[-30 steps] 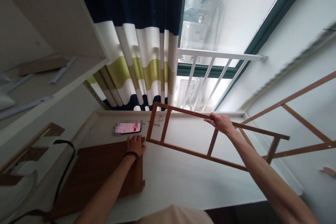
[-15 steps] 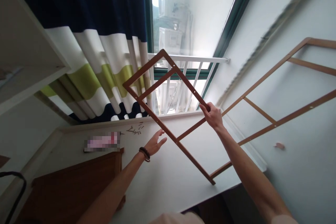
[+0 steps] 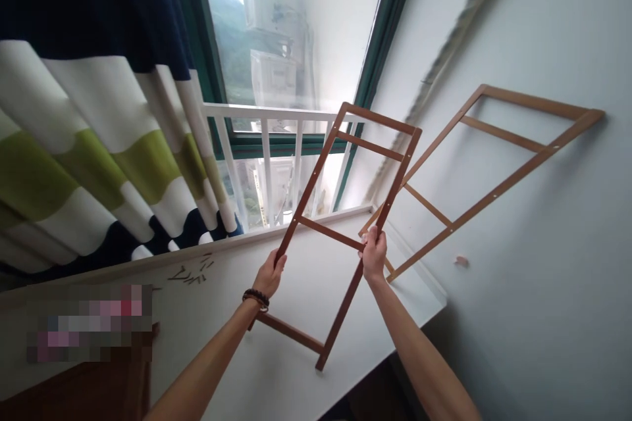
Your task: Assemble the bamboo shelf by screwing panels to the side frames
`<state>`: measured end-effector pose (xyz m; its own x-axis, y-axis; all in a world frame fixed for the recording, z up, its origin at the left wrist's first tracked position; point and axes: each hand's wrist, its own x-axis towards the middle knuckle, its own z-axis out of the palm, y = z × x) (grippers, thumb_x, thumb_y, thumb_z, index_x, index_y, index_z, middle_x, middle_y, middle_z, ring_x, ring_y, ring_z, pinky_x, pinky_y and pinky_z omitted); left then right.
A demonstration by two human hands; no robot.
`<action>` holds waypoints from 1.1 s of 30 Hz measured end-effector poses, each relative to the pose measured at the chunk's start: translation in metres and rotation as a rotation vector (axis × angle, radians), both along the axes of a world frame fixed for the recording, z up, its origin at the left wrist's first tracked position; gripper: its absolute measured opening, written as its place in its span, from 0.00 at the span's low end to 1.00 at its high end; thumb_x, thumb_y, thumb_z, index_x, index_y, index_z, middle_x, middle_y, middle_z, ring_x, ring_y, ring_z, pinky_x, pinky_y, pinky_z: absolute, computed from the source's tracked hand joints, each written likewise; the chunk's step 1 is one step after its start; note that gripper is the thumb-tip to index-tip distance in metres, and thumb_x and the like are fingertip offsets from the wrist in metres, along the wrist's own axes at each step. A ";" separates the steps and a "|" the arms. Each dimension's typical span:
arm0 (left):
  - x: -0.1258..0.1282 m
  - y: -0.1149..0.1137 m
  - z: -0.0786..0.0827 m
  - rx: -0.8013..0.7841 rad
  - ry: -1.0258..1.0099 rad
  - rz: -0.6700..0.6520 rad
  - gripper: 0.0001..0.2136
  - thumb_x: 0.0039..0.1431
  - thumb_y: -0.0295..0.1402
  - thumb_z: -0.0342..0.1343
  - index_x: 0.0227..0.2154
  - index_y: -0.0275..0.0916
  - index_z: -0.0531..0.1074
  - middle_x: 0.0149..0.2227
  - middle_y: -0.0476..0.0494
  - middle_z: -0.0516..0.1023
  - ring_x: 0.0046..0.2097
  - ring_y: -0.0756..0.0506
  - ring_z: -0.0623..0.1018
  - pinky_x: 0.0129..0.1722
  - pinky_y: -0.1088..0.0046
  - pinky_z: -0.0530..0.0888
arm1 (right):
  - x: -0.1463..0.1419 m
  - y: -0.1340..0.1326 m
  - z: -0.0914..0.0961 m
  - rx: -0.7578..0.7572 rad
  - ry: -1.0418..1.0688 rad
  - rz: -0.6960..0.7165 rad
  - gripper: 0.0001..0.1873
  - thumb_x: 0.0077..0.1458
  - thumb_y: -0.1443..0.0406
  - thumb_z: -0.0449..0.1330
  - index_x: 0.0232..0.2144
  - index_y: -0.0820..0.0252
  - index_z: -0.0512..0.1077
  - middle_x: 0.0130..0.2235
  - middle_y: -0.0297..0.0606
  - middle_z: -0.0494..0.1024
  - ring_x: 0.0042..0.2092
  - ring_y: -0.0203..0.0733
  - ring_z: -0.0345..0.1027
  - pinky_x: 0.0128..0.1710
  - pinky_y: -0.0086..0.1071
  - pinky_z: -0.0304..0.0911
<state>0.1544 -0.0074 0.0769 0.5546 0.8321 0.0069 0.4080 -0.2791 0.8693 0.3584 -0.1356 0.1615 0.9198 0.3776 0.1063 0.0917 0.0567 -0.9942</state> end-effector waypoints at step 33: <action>0.209 -0.085 -0.110 0.132 0.340 -0.629 0.32 0.51 0.38 0.50 0.60 0.35 0.54 0.54 0.35 0.67 0.57 0.40 0.66 0.57 0.64 0.61 | 0.157 -0.086 0.033 -0.041 -0.359 0.004 0.13 0.58 0.54 0.49 0.35 0.57 0.61 0.33 0.35 0.70 0.35 0.36 0.67 0.38 0.32 0.66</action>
